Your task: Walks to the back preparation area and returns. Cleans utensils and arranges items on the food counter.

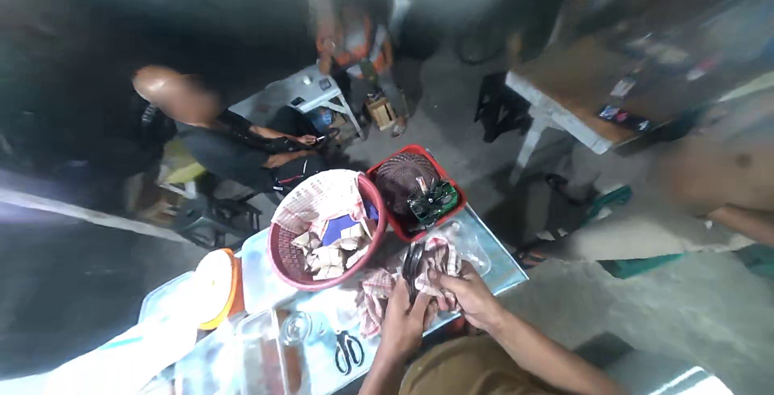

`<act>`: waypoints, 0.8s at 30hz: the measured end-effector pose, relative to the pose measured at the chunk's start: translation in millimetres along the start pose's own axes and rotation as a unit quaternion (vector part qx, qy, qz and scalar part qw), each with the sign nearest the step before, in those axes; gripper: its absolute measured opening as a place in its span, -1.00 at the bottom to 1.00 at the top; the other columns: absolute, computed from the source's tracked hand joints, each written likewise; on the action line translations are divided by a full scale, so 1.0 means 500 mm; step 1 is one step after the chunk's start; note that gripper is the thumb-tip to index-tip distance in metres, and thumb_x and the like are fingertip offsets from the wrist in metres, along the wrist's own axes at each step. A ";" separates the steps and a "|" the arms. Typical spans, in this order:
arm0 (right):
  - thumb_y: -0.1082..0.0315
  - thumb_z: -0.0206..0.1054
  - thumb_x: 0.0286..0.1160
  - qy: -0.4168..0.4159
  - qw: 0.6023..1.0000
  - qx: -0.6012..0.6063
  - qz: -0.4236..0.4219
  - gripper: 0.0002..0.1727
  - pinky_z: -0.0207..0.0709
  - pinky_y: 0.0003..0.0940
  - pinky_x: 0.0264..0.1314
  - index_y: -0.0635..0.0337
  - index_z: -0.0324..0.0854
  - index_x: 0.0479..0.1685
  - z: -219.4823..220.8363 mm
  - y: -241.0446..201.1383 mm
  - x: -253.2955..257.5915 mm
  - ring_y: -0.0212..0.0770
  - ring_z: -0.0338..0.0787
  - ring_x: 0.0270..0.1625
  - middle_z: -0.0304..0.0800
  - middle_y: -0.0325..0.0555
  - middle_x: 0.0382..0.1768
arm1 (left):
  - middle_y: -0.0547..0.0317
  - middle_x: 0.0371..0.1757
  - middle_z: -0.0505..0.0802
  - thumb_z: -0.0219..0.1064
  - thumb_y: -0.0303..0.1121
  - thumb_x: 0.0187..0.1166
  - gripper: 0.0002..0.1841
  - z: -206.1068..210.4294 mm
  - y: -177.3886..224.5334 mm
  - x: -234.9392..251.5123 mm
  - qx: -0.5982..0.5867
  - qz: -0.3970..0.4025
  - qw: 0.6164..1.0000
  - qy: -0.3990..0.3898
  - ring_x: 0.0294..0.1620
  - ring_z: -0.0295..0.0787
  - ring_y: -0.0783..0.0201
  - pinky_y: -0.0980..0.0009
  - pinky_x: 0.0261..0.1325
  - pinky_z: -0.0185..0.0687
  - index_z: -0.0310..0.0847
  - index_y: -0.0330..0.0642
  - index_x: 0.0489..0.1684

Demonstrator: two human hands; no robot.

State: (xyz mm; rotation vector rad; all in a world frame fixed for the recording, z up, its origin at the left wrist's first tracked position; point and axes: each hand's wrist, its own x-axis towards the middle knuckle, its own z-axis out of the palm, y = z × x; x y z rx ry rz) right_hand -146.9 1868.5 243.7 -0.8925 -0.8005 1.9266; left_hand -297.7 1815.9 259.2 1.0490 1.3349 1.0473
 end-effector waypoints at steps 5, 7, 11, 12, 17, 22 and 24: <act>0.24 0.45 0.57 0.092 0.989 -0.096 -0.070 -0.71 0.86 -0.18 0.00 0.32 0.75 0.00 0.004 0.023 -0.009 -0.15 0.93 -0.17 0.93 0.00 -0.20 | 0.17 -0.49 0.71 0.21 -0.31 0.75 -0.75 -0.006 -0.037 -0.043 0.030 0.031 0.999 -0.005 -0.60 0.59 0.29 0.37 -0.50 0.63 0.46 -0.32 0.16; 0.24 0.46 0.56 0.138 0.973 -0.139 -0.118 -0.72 0.87 -0.16 -0.03 0.31 0.75 -0.02 -0.002 0.005 -0.004 -0.16 0.93 -0.19 0.92 -0.03 -0.23 | 0.17 -0.52 0.67 0.20 -0.32 0.76 -0.79 -0.002 -0.027 -0.054 0.011 0.031 0.999 -0.014 -0.62 0.54 0.30 0.39 -0.53 0.57 0.48 -0.30 0.08; 0.21 0.45 0.57 0.261 0.927 -0.160 -0.216 -0.67 0.83 -0.15 -0.36 0.35 0.70 0.02 -0.075 -0.075 0.038 -0.15 0.84 -0.46 0.86 -0.03 -0.39 | 0.17 -0.53 0.64 0.19 -0.31 0.76 -0.82 0.003 -0.030 -0.067 -0.040 0.002 0.999 -0.024 -0.66 0.48 0.32 0.42 -0.58 0.49 0.50 -0.25 0.03; 0.20 0.45 0.58 0.284 0.921 -0.130 -0.233 -0.66 0.81 -0.16 -0.41 0.35 0.69 0.05 -0.106 -0.097 0.050 -0.14 0.82 -0.50 0.85 -0.01 -0.39 | 0.15 -0.54 0.64 0.19 -0.30 0.76 -0.81 0.003 -0.032 -0.068 -0.064 -0.007 0.998 -0.014 -0.67 0.47 0.32 0.43 -0.60 0.48 0.50 -0.26 0.04; 0.13 0.34 0.63 0.155 0.978 -0.139 -0.027 -0.60 0.80 -0.25 -0.34 0.35 0.61 0.11 -0.120 -0.075 -0.032 -0.24 0.83 -0.42 0.85 -0.08 -0.36 | 0.17 -0.55 0.62 0.14 -0.35 0.75 -0.83 0.030 -0.018 -0.034 -0.122 0.003 0.992 0.025 -0.67 0.45 0.37 0.47 -0.59 0.45 0.43 -0.29 0.02; 0.17 0.37 0.66 0.059 0.995 -0.077 0.020 -0.72 0.69 -0.36 -0.46 0.24 0.71 -0.03 -0.045 -0.019 -0.062 -0.32 0.70 -0.56 0.79 -0.14 -0.47 | 0.12 0.09 0.83 0.32 -0.43 0.53 -0.38 0.066 -0.050 -0.021 -0.012 0.059 0.998 -0.007 -0.02 0.84 0.35 0.34 0.10 0.84 0.23 -0.41 0.60; 0.27 0.33 0.68 0.114 0.991 -0.046 -0.048 -0.73 0.80 -0.23 -0.34 0.34 0.68 0.03 -0.062 -0.030 -0.043 -0.19 0.82 -0.45 0.85 0.00 -0.36 | 0.07 -0.28 0.84 0.09 -0.37 0.78 -0.57 0.077 -0.069 -0.013 0.004 0.053 0.999 0.003 -0.50 0.79 0.20 0.28 -0.48 0.82 0.19 -0.36 0.53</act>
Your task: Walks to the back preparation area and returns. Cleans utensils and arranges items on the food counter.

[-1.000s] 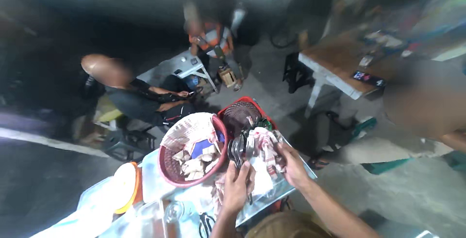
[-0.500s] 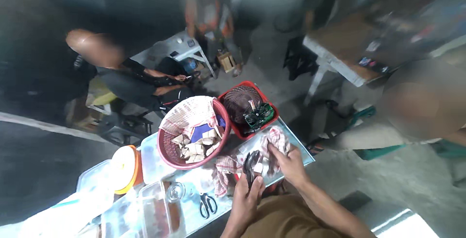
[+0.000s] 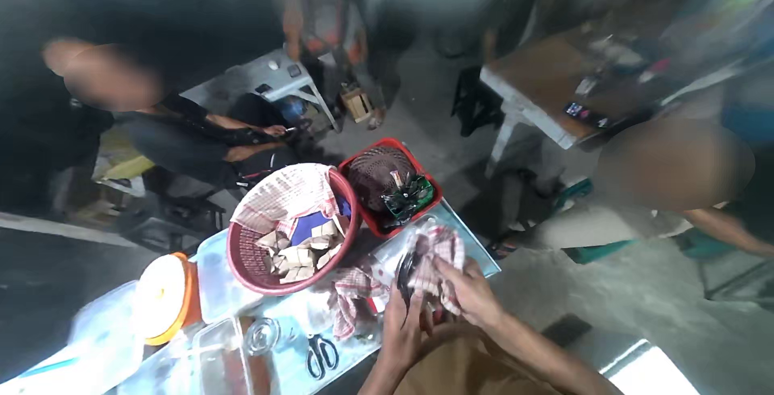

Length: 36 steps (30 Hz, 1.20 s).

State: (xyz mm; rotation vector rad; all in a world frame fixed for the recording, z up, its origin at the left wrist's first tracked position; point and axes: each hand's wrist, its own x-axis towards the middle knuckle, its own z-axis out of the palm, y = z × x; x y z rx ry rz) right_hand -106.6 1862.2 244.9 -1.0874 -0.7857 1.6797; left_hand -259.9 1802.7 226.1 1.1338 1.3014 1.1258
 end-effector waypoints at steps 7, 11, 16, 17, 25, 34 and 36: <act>0.23 0.36 0.62 -0.036 0.971 -0.233 -0.029 -0.73 0.85 -0.33 0.02 0.24 0.74 0.08 -0.039 -0.028 0.005 -0.36 0.92 -0.16 0.93 -0.18 -0.19 | 0.23 -0.41 0.76 0.46 -0.24 0.55 -0.70 -0.011 -0.001 0.050 0.017 0.060 0.983 0.172 -0.65 0.56 0.38 0.44 -0.58 0.59 0.61 -0.27 0.03; 0.17 0.38 0.58 -0.126 0.934 -0.332 -0.045 -0.67 0.76 -0.37 0.19 0.19 0.77 0.13 -0.031 -0.019 0.004 -0.45 0.88 -0.03 0.92 -0.19 -0.12 | 0.18 -0.43 0.85 0.53 -0.46 0.43 -0.78 -0.005 0.043 0.081 -0.023 0.019 0.985 0.167 -0.73 0.51 0.43 0.51 -0.70 0.44 0.76 -0.28 -0.02; 0.05 0.36 0.61 -0.168 0.887 -0.424 -0.070 -0.64 0.71 -0.19 0.27 0.11 0.78 0.14 -0.057 -0.021 0.021 -0.33 0.88 0.05 0.92 -0.15 -0.08 | 0.18 -0.50 0.77 0.43 -0.44 0.55 -0.87 -0.024 0.039 0.118 -0.023 0.027 0.997 0.070 -0.73 0.43 0.43 0.50 -0.69 0.36 0.77 -0.28 -0.09; 0.06 0.36 0.60 -0.156 0.889 -0.424 -0.076 -0.63 0.72 -0.19 0.27 0.13 0.78 0.13 -0.065 -0.010 0.020 -0.32 0.88 0.05 0.92 -0.14 -0.08 | 0.15 -0.43 0.83 0.42 -0.45 0.56 -0.87 -0.032 0.048 0.135 -0.010 0.051 0.997 0.064 -0.69 0.48 0.43 0.50 -0.65 0.41 0.77 -0.30 -0.08; 0.02 0.34 0.63 0.045 0.910 -0.410 0.042 -0.55 0.70 0.04 0.27 0.24 0.74 0.16 -0.194 0.016 -0.005 -0.08 0.89 0.04 0.89 0.04 -0.05 | 0.21 -0.11 0.90 0.45 -0.33 0.60 -0.81 -0.144 0.179 0.395 0.212 0.235 0.926 0.207 -0.29 0.78 0.44 0.39 -0.15 0.73 0.74 -0.21 0.01; -0.11 0.38 0.58 0.125 0.913 -0.382 0.067 -0.49 0.75 -0.01 0.03 0.22 0.77 0.02 -0.254 0.027 -0.044 -0.13 0.88 -0.19 0.87 -0.02 -0.24 | -0.12 0.06 0.88 0.46 -0.18 0.59 -0.68 -0.091 0.042 0.507 0.438 0.203 0.869 0.110 0.09 0.85 -0.05 -0.14 0.27 0.69 0.81 -0.33 -0.08; -0.13 0.39 0.56 0.126 0.918 -0.369 0.073 -0.47 0.77 -0.01 0.02 0.21 0.77 0.06 -0.255 0.031 -0.048 -0.13 0.88 -0.20 0.88 -0.02 -0.23 | -0.17 0.08 0.86 0.51 -0.18 0.54 -0.66 -0.086 0.027 0.512 0.469 0.150 0.867 0.077 0.13 0.83 -0.10 -0.13 0.31 0.67 0.80 -0.36 -0.09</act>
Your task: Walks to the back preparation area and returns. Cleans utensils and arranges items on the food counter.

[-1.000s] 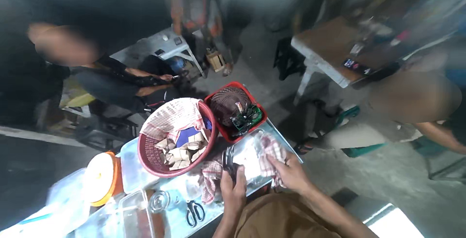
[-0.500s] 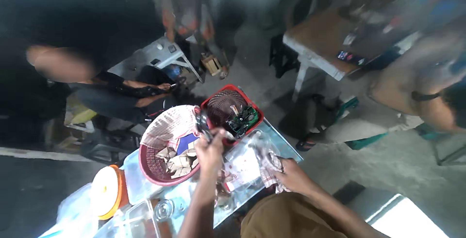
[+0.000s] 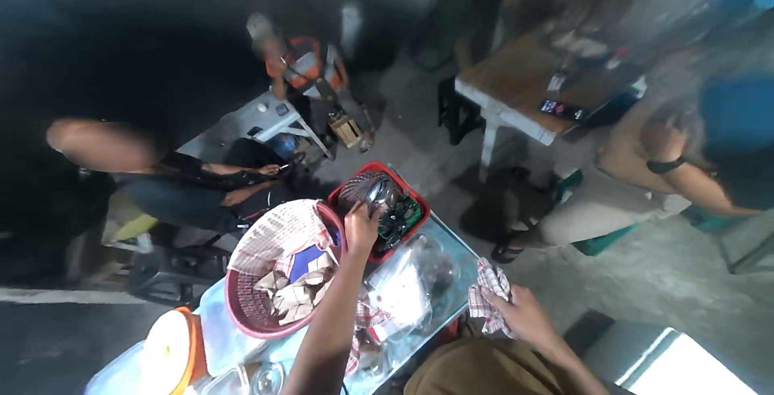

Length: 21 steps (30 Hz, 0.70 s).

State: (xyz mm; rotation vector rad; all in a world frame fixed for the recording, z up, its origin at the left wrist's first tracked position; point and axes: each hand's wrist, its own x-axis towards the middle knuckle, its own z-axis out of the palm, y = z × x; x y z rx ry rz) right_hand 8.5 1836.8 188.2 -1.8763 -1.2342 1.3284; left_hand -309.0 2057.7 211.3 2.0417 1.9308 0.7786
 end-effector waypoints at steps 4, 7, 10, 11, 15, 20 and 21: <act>-0.14 0.43 0.51 0.020 0.999 0.049 -0.001 -0.36 0.80 -0.05 -0.13 0.22 0.62 0.32 0.004 0.009 0.001 -0.16 0.87 -0.29 0.87 0.00 -0.19 | -0.18 0.22 0.80 0.65 -0.16 0.37 -0.50 -0.003 -0.006 -0.020 -0.023 -0.036 0.999 -0.031 0.26 0.77 -0.08 -0.10 0.43 0.62 0.76 -0.38 0.11; -0.08 0.37 0.58 0.025 0.983 0.183 -0.017 -0.33 0.85 -0.15 -0.17 0.14 0.45 0.56 0.007 0.004 0.017 -0.16 0.90 -0.24 0.88 -0.02 -0.05 | 0.09 -0.15 0.86 0.34 -0.15 0.69 -0.61 -0.041 0.024 -0.069 -0.206 -0.105 0.973 -0.023 -0.20 0.80 0.28 0.25 -0.06 0.76 0.67 -0.22 0.30; 0.07 0.15 0.81 -0.019 0.926 0.376 0.027 -0.50 0.87 -0.04 -0.30 0.25 0.46 0.48 0.017 -0.041 0.031 0.05 0.92 -0.29 0.89 0.17 -0.13 | 0.28 -0.45 0.59 -0.16 -0.26 0.88 -0.57 -0.092 0.089 -0.145 -0.501 -0.198 0.839 -0.076 -0.69 0.26 0.45 0.53 -0.69 0.20 0.61 -0.16 0.38; 0.09 0.06 0.85 -0.040 0.908 0.415 0.030 -0.54 0.88 -0.05 -0.28 0.27 0.45 0.45 0.023 -0.061 0.034 0.04 0.93 -0.27 0.88 0.16 -0.14 | 0.27 -0.44 0.58 -0.22 -0.25 0.88 -0.54 -0.107 0.106 -0.176 -0.536 -0.204 0.814 -0.093 -0.69 0.27 0.45 0.54 -0.71 0.21 0.62 -0.18 0.37; 0.12 0.04 0.85 -0.083 0.880 0.468 -0.005 -0.60 0.87 -0.15 -0.22 0.29 0.53 0.26 0.064 -0.144 0.046 -0.10 0.92 -0.26 0.89 0.06 -0.19 | 0.13 -0.43 0.69 -0.21 -0.25 0.91 -0.52 -0.132 0.141 -0.295 -0.579 -0.191 0.782 -0.130 -0.54 0.64 0.27 0.35 -0.49 0.71 0.61 -0.30 0.38; 0.17 0.14 0.82 -0.150 0.884 0.437 -0.071 -0.64 0.86 -0.22 -0.22 0.32 0.64 0.12 0.126 -0.194 0.045 -0.17 0.90 -0.31 0.90 0.03 -0.24 | 0.19 -0.57 0.60 -0.12 -0.30 0.89 -0.71 -0.116 0.169 -0.404 -0.616 -0.246 0.742 -0.101 -0.75 0.48 0.39 0.50 -0.70 0.52 0.46 -0.30 0.07; 0.18 0.17 0.80 -0.159 0.888 0.423 -0.082 -0.66 0.85 -0.25 -0.23 0.32 0.66 0.10 0.137 -0.197 0.040 -0.19 0.90 -0.32 0.90 0.01 -0.26 | 0.17 -0.57 0.61 -0.09 -0.31 0.88 -0.74 -0.110 0.167 -0.419 -0.629 -0.244 0.732 -0.099 -0.74 0.53 0.36 0.48 -0.67 0.57 0.45 -0.30 0.06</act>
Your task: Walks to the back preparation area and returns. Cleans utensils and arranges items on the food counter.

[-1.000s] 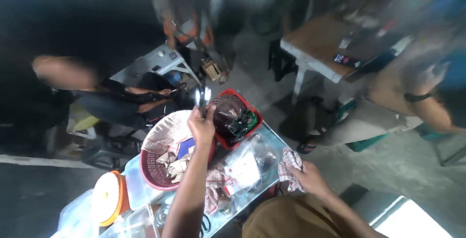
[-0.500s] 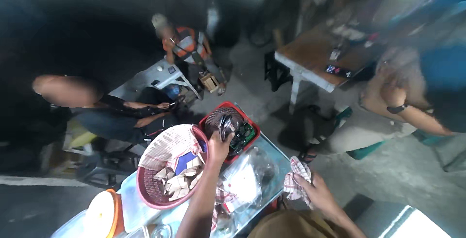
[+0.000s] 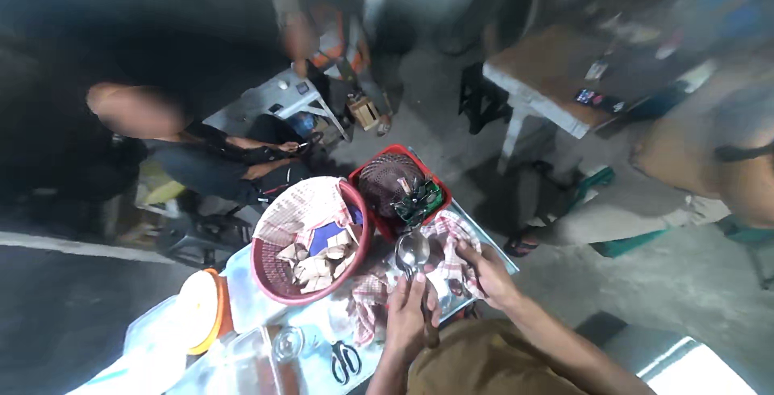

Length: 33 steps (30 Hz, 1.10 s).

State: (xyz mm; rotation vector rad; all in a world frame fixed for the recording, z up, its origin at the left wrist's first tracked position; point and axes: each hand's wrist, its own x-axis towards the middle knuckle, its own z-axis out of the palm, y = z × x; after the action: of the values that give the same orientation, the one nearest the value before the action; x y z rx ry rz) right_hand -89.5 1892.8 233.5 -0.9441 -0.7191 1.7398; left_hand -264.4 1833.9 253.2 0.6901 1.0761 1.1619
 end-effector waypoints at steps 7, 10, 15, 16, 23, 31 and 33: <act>0.25 0.43 0.60 -0.069 0.991 -0.100 -0.064 -0.66 0.86 -0.22 -0.07 0.33 0.68 0.15 0.009 0.034 -0.025 -0.18 0.91 -0.19 0.91 -0.03 -0.15 | -0.03 -0.49 0.78 0.12 -0.43 0.71 -0.70 -0.016 -0.024 -0.037 0.033 0.008 0.999 -0.037 -0.72 0.64 0.26 0.41 -0.66 0.63 0.34 -0.29 0.33; 0.34 0.50 0.51 -0.080 0.990 -0.108 -0.051 -0.68 0.89 -0.19 -0.24 0.33 0.69 0.13 0.013 0.018 -0.039 -0.13 0.92 -0.27 0.91 0.00 -0.17 | -0.01 -0.57 0.74 0.18 -0.50 0.63 -0.70 -0.011 -0.032 -0.039 0.023 0.031 0.999 -0.033 -0.77 0.64 0.23 0.38 -0.72 0.63 0.30 -0.28 0.27; 0.40 0.60 0.37 -0.046 0.984 -0.155 -0.070 -0.59 0.90 -0.20 -0.01 0.31 0.70 0.20 0.013 0.001 -0.051 -0.16 0.94 -0.13 0.93 -0.03 -0.08 | 0.06 -0.67 0.70 0.14 -0.46 0.70 -0.89 0.000 -0.043 -0.036 0.086 0.016 0.993 -0.075 -0.78 0.59 0.29 0.43 -0.70 0.56 0.50 -0.32 -0.06; 0.39 0.61 0.35 -0.036 0.980 -0.182 -0.072 -0.57 0.87 -0.22 0.10 0.29 0.70 0.20 0.010 -0.001 -0.049 -0.19 0.93 -0.07 0.93 -0.07 -0.07 | 0.09 -0.64 0.72 0.12 -0.44 0.73 -0.88 0.006 -0.040 -0.036 0.120 -0.001 0.989 -0.086 -0.76 0.58 0.33 0.45 -0.67 0.55 0.51 -0.32 -0.04; 0.27 0.43 0.40 0.084 0.888 -0.427 -0.146 -0.70 0.78 -0.32 0.15 0.15 0.80 0.07 -0.018 -0.050 -0.047 -0.44 0.88 -0.05 0.93 -0.23 -0.14 | 0.04 -0.38 0.78 0.03 -0.42 0.83 -0.87 0.045 -0.042 -0.020 0.117 -0.016 0.980 -0.161 -0.67 0.47 0.43 0.56 -0.62 0.36 0.40 -0.31 -0.05; 0.43 0.44 0.45 0.119 0.968 -0.197 -0.099 -0.79 0.84 -0.34 -0.22 0.29 0.73 0.01 -0.021 -0.016 -0.069 -0.31 0.89 -0.34 0.92 -0.12 -0.28 | -0.01 -0.38 0.85 0.17 -0.51 0.75 -0.80 0.077 -0.049 -0.023 0.140 0.005 0.987 -0.076 -0.72 0.56 0.36 0.51 -0.67 0.48 0.38 -0.37 0.21; 0.36 0.48 0.46 0.069 0.986 -0.153 -0.020 -0.80 0.80 -0.28 -0.33 0.26 0.74 -0.05 -0.029 -0.020 -0.071 -0.24 0.84 -0.43 0.89 -0.09 -0.33 | 0.03 -0.39 0.83 0.19 -0.52 0.72 -0.79 0.075 -0.050 -0.022 0.161 0.005 0.984 -0.074 -0.71 0.58 0.36 0.50 -0.66 0.51 0.36 -0.37 0.19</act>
State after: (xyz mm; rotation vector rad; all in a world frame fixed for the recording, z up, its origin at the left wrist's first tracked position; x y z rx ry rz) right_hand -64.8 1863.4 243.4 -1.2382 -0.9244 1.5362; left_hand -220.7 1819.4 248.3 1.0190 1.1459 0.9356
